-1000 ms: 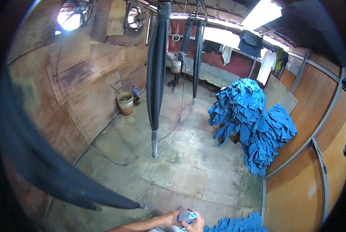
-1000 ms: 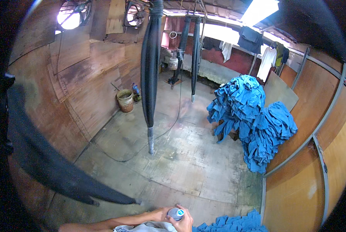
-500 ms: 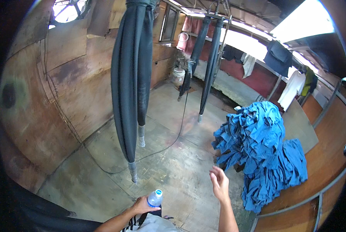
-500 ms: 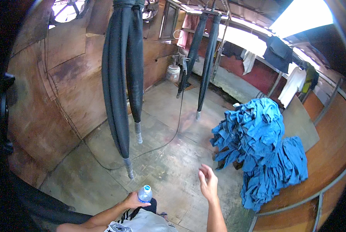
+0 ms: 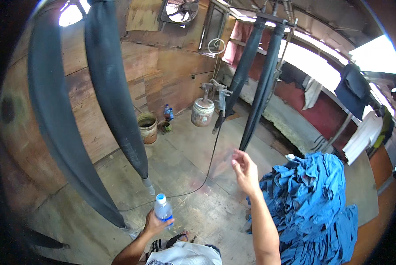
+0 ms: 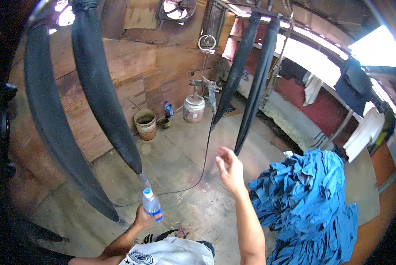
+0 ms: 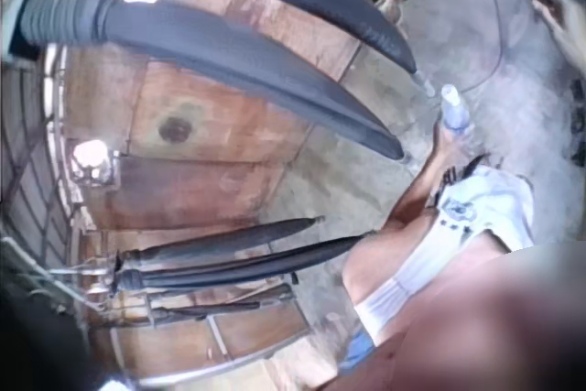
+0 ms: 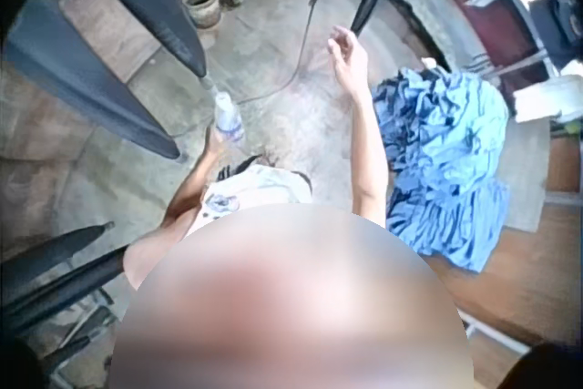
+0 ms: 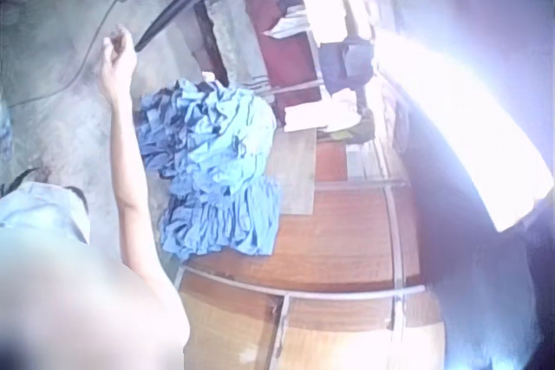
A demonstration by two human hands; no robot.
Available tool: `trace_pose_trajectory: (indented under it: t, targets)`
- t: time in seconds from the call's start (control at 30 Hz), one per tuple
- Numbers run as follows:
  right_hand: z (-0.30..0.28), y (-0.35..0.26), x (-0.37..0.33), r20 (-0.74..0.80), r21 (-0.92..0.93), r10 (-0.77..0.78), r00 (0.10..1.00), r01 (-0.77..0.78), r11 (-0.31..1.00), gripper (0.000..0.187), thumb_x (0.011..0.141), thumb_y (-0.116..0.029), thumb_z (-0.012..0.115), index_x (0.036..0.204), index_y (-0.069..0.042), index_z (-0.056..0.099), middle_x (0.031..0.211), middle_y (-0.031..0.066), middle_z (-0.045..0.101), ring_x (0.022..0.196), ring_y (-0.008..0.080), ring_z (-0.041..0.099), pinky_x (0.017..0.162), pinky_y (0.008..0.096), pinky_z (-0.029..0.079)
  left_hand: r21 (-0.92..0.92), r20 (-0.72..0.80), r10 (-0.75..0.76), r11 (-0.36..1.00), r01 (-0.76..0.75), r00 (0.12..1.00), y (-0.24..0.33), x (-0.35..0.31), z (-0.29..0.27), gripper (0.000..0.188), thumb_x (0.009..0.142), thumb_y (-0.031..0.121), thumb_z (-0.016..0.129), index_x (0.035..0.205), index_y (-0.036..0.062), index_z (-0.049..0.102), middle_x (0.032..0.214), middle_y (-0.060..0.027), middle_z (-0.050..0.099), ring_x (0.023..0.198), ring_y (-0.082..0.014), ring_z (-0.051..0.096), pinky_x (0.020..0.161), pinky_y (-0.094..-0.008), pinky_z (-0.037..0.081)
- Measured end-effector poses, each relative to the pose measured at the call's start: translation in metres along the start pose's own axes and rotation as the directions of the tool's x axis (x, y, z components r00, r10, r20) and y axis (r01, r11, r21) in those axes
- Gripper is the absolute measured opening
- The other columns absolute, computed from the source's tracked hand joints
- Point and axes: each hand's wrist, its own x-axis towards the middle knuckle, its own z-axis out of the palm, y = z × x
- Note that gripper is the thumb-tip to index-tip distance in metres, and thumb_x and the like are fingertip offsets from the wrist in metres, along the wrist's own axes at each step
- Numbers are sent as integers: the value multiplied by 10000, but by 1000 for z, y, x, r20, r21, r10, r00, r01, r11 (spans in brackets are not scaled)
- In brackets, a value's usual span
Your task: The person prepares a spray gun by mixing liquid from bottles into a container, then hangs a pair of blue pants on a hanging form and sprays them with dye. The person handles the spray gun and adjusts the garment during the process.
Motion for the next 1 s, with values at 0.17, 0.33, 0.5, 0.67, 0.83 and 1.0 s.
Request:
trace_pose_trajectory:
  t: [0.17,0.33,0.5,0.67,0.83,1.0]
  targets:
    - [-10,42,127,2,30,-85,996,85,996,393,1005,-145,630,1355,14,549,1230,181,674,1127,238,665,976,366,525,-32,-83,189,981,-192,978,94,133,25,778,644,478,935,1181,21,607,1057,-109,693,991,-244,685,895,-378,546]
    - [2,81,244,13,-56,-321,947,322,945,503,926,-189,720,1344,32,548,1275,231,610,1195,352,611,1035,420,478,-248,-170,195,940,-233,966,168,203,46,898,644,336,949,1342,28,475,1270,-105,605,1125,-208,608,978,-386,506]
    - [20,101,318,206,52,-449,869,449,892,551,847,-189,792,1289,46,563,1272,226,593,1130,363,622,991,430,488,-275,-439,232,885,-376,868,227,237,79,928,669,534,884,1325,6,494,1297,-162,582,1111,-229,613,960,-392,511]
    - [48,112,347,446,328,-281,850,137,935,457,838,-22,638,1292,5,595,1024,127,677,955,211,641,885,338,517,-221,-491,244,894,-391,836,252,258,100,985,631,424,932,1388,19,449,1301,-123,601,1105,-190,618,949,-357,510]
    - [56,100,344,430,630,-297,852,-47,775,263,935,-98,651,1184,-24,611,883,6,664,588,69,539,527,240,438,-152,-473,310,893,-423,824,289,279,101,1041,614,435,942,1407,3,425,1409,-152,555,1170,-208,581,985,-369,484]
    - [53,81,335,350,627,-312,883,27,779,313,997,-219,650,1223,-3,645,951,40,729,691,88,601,614,273,484,74,-205,460,888,-454,864,353,321,75,1022,602,443,921,1393,-34,485,1344,-198,601,1177,-306,617,1040,-420,466]
